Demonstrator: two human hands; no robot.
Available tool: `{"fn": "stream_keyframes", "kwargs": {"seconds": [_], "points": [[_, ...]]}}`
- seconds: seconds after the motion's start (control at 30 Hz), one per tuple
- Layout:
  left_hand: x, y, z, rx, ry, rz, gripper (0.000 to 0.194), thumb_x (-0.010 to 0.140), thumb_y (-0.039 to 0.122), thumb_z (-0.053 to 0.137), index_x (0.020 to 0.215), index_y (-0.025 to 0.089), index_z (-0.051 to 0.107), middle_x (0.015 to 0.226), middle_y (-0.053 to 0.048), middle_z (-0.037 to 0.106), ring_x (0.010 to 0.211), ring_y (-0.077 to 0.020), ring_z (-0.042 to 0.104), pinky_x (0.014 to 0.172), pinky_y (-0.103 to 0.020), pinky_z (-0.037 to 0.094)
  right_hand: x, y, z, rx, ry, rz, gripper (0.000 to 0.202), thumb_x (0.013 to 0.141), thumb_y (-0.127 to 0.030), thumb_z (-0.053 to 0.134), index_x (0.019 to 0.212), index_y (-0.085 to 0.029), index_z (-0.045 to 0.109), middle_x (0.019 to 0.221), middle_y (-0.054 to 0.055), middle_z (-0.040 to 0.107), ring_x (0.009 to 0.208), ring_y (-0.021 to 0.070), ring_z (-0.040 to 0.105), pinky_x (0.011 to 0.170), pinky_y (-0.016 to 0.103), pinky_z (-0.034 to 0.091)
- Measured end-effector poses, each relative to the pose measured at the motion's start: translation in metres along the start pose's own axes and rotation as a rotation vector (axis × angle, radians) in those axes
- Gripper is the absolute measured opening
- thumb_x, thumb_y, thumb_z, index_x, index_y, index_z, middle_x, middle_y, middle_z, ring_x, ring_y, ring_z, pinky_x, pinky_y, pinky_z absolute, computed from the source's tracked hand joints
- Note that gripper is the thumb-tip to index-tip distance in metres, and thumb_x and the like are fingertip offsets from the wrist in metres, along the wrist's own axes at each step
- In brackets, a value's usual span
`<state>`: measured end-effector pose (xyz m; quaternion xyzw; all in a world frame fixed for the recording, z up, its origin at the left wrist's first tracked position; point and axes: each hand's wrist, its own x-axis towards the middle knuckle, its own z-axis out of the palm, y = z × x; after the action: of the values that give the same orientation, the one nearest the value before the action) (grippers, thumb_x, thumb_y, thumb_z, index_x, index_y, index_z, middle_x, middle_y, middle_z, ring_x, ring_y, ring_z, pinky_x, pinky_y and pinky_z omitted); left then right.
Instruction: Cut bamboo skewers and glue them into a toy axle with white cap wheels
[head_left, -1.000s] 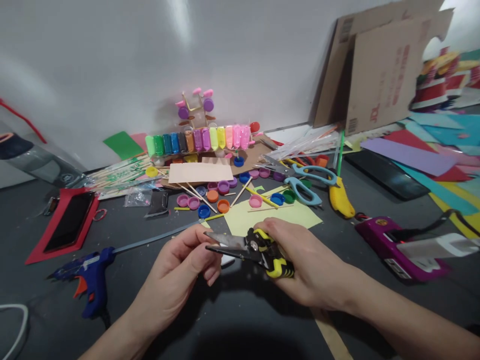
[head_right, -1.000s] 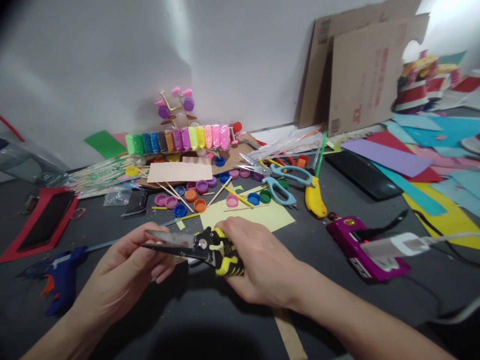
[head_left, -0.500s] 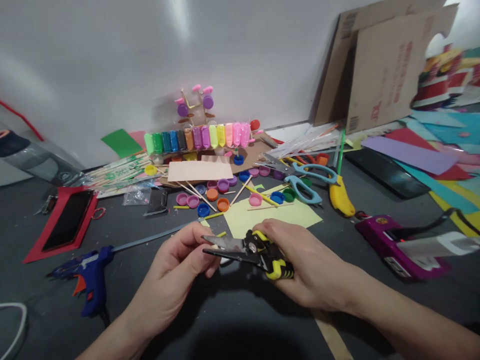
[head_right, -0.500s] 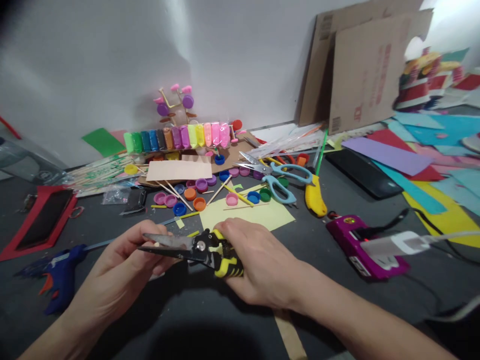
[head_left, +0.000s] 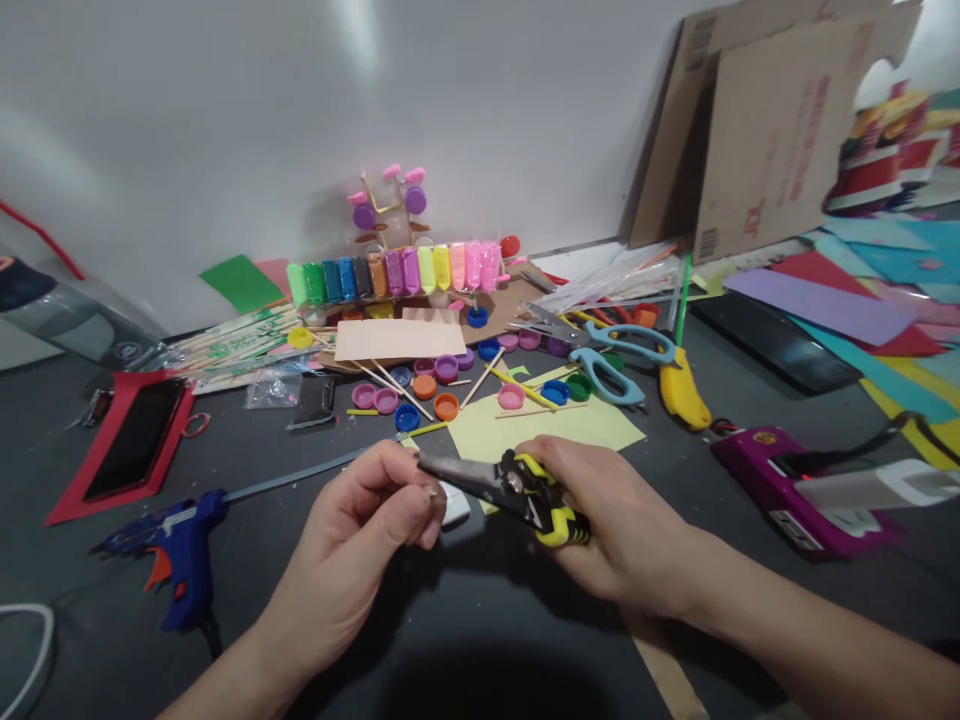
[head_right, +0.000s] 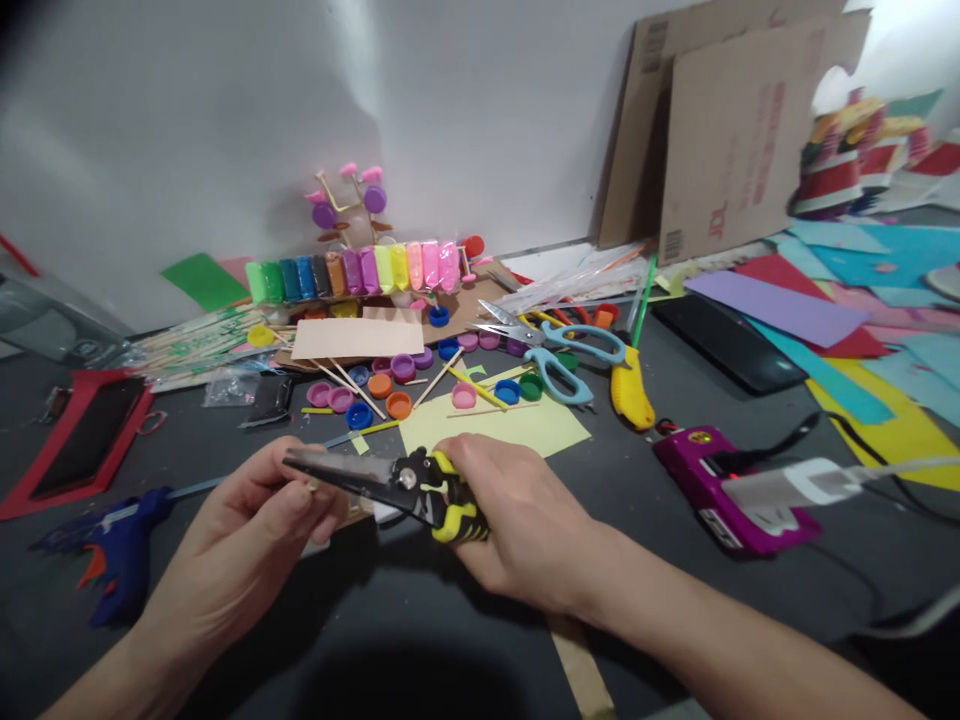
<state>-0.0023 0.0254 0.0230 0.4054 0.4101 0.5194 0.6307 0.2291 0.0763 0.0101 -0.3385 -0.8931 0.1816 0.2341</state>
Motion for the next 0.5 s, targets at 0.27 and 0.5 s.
{"fn": "stream_keyframes", "kwargs": {"seconds": [0.27,0.5], "points": [[0.002,-0.0008,0.0,0.027,0.076,0.081,0.007,0.086,0.027,0.072,0.084,0.023,0.068,0.077,0.002,0.065,0.07,-0.0105,0.058,0.067,-0.021,0.045,0.0021,-0.0019,0.0015,-0.007,0.0,-0.018,0.036,0.07,-0.017,0.055,0.106,-0.016,0.05,0.092,0.013,0.064,0.078,0.0253,0.062,0.069,0.037,0.052],[0.0039,-0.0008,0.0045,-0.047,0.045,0.028,0.017,0.084,0.03,0.075,0.079,0.02,0.061,0.06,0.004,0.066,0.062,-0.0111,0.062,0.066,-0.023,0.047,0.0008,0.0003,0.0018,-0.067,0.019,-0.056,0.04,0.07,-0.016,0.054,0.109,-0.011,0.051,0.095,0.017,0.065,0.083,0.0283,0.062,0.071,0.04,0.053]]}}
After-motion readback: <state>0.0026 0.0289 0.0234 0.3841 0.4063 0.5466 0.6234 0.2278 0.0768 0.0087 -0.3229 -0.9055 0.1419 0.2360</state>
